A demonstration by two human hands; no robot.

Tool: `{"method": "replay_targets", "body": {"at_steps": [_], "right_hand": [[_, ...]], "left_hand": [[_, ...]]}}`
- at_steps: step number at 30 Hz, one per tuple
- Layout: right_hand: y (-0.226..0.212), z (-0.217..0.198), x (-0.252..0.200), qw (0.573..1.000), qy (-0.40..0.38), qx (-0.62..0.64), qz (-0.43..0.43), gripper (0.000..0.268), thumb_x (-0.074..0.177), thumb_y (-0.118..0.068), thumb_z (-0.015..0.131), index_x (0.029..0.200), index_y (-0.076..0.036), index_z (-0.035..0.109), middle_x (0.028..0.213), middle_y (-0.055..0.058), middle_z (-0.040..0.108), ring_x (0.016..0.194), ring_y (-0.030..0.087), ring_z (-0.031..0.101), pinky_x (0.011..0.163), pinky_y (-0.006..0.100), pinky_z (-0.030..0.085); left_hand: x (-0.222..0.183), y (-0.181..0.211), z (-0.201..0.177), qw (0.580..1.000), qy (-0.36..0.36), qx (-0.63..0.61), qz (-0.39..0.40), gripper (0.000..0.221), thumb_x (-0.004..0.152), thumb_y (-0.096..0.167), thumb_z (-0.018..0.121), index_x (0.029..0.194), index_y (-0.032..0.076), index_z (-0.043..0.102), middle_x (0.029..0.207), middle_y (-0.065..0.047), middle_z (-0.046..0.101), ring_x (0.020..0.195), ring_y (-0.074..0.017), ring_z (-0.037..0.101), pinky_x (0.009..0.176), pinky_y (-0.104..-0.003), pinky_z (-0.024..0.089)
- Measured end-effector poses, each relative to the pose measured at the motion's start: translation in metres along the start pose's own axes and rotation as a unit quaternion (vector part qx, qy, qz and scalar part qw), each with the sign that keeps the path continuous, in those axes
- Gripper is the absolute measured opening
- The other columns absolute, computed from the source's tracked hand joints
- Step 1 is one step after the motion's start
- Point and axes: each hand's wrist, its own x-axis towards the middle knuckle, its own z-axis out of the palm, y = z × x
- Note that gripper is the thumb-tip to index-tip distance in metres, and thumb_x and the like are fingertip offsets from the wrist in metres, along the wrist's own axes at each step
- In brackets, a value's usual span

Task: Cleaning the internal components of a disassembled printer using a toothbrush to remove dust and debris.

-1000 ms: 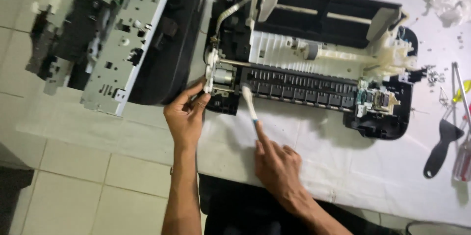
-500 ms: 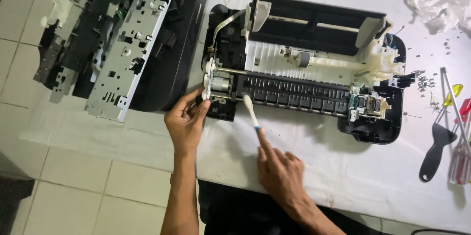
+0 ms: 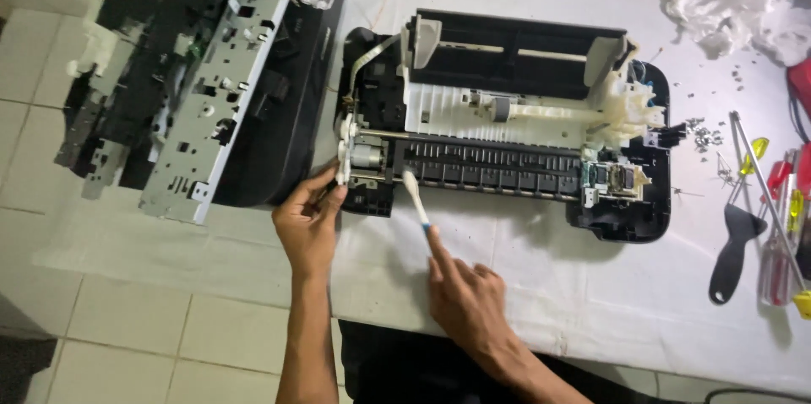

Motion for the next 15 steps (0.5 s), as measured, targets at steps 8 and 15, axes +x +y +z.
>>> {"method": "replay_targets", "body": {"at_steps": [8,15], "right_hand": [[0.007,-0.005,-0.005,1.000,-0.013,-0.013,0.019,0.061,0.100,-0.016,0.061,0.156,-0.014,0.038,0.056,-0.007,0.066,0.033,0.006,0.040,0.032,0.023,0.039],[0.006,-0.001,0.007,0.999,0.028,0.024,-0.032,0.063,0.095,-0.010,0.067,0.152,-0.008,0.041,0.069,-0.001,0.074,0.041,0.008,0.053,0.039,0.026,0.045]], "left_hand": [[0.000,0.003,0.004,0.998,0.041,0.042,-0.023,0.034,0.089,0.027,0.078,0.112,0.001,0.075,0.108,-0.012,0.078,0.101,-0.0183,0.075,0.088,-0.026,0.062],[0.002,-0.014,0.001,0.995,0.038,0.080,-0.052,0.034,0.088,0.022,0.078,0.116,0.001,0.074,0.108,-0.011,0.079,0.098,-0.0170,0.075,0.086,-0.027,0.061]]}}
